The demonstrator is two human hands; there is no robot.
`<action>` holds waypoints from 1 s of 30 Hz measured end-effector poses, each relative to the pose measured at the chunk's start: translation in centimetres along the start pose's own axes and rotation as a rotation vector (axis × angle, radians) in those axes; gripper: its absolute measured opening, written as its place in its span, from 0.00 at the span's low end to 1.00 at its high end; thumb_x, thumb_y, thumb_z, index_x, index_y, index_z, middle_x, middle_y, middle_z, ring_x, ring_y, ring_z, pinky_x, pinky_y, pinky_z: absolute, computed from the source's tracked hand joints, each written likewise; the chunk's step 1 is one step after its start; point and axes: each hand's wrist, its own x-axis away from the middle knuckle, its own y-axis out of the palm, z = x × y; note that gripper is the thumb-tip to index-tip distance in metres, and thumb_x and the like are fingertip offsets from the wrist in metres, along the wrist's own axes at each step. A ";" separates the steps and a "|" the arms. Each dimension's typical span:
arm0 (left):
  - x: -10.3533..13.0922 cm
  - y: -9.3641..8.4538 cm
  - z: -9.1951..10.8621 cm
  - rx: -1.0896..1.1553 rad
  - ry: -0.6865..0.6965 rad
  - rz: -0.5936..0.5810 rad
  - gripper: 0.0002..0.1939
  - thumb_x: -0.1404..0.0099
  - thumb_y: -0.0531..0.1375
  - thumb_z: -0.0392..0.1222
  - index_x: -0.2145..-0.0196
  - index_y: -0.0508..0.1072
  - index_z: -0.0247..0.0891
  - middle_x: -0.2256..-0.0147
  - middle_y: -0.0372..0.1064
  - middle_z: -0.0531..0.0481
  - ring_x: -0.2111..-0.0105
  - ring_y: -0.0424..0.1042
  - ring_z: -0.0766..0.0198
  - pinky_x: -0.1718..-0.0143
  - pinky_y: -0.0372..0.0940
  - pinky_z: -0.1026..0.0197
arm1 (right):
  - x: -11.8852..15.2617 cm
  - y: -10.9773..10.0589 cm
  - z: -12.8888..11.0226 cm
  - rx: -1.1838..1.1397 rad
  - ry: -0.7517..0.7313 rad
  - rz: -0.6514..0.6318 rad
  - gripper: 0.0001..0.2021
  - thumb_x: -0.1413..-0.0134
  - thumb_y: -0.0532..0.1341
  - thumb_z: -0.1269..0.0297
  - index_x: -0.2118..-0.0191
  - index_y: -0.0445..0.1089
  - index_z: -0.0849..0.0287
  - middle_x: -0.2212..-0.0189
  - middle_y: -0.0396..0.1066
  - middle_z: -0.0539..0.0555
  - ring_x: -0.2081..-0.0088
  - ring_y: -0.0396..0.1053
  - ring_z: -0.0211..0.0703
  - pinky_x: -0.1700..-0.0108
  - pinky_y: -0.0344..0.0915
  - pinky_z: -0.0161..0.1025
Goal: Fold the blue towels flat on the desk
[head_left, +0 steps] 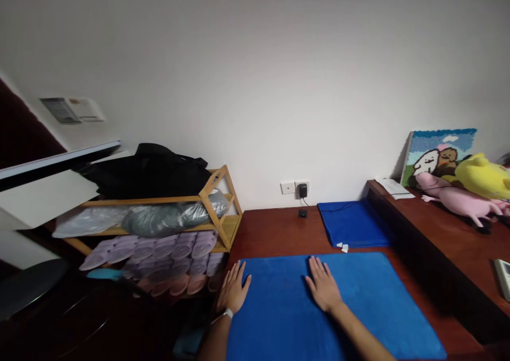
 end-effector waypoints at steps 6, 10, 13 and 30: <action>0.1 -0.2 0.0 0.002 0.009 0.005 0.32 0.25 0.48 0.54 0.29 0.61 0.38 0.28 0.57 0.41 0.29 0.57 0.52 0.28 0.52 0.45 | -0.9 0.5 -1.1 0.002 0.006 -0.068 0.37 0.28 0.38 0.43 0.24 0.45 0.62 0.24 0.43 0.56 0.24 0.40 0.49 0.24 0.38 0.54; 0.0 -0.2 0.1 0.004 0.000 0.007 0.33 0.25 0.48 0.55 0.30 0.61 0.38 0.28 0.57 0.41 0.29 0.57 0.52 0.28 0.52 0.46 | 1.2 -1.3 7.4 0.099 0.182 -0.045 0.38 0.29 0.39 0.44 0.24 0.44 0.65 0.24 0.44 0.57 0.24 0.39 0.50 0.24 0.37 0.53; -0.1 0.0 -0.1 0.007 0.001 0.015 0.33 0.26 0.48 0.55 0.30 0.62 0.38 0.29 0.58 0.41 0.29 0.58 0.52 0.29 0.53 0.45 | 3.3 -3.2 15.2 0.185 0.358 -0.036 0.39 0.31 0.38 0.45 0.24 0.43 0.66 0.24 0.43 0.57 0.24 0.39 0.51 0.24 0.38 0.53; -0.5 -0.3 -0.1 0.022 -0.003 0.003 0.33 0.26 0.48 0.55 0.30 0.62 0.38 0.29 0.59 0.40 0.29 0.58 0.51 0.29 0.54 0.44 | 5.2 -6.8 21.5 0.208 0.568 -0.014 0.42 0.32 0.37 0.45 0.24 0.43 0.72 0.24 0.40 0.61 0.24 0.38 0.53 0.24 0.38 0.55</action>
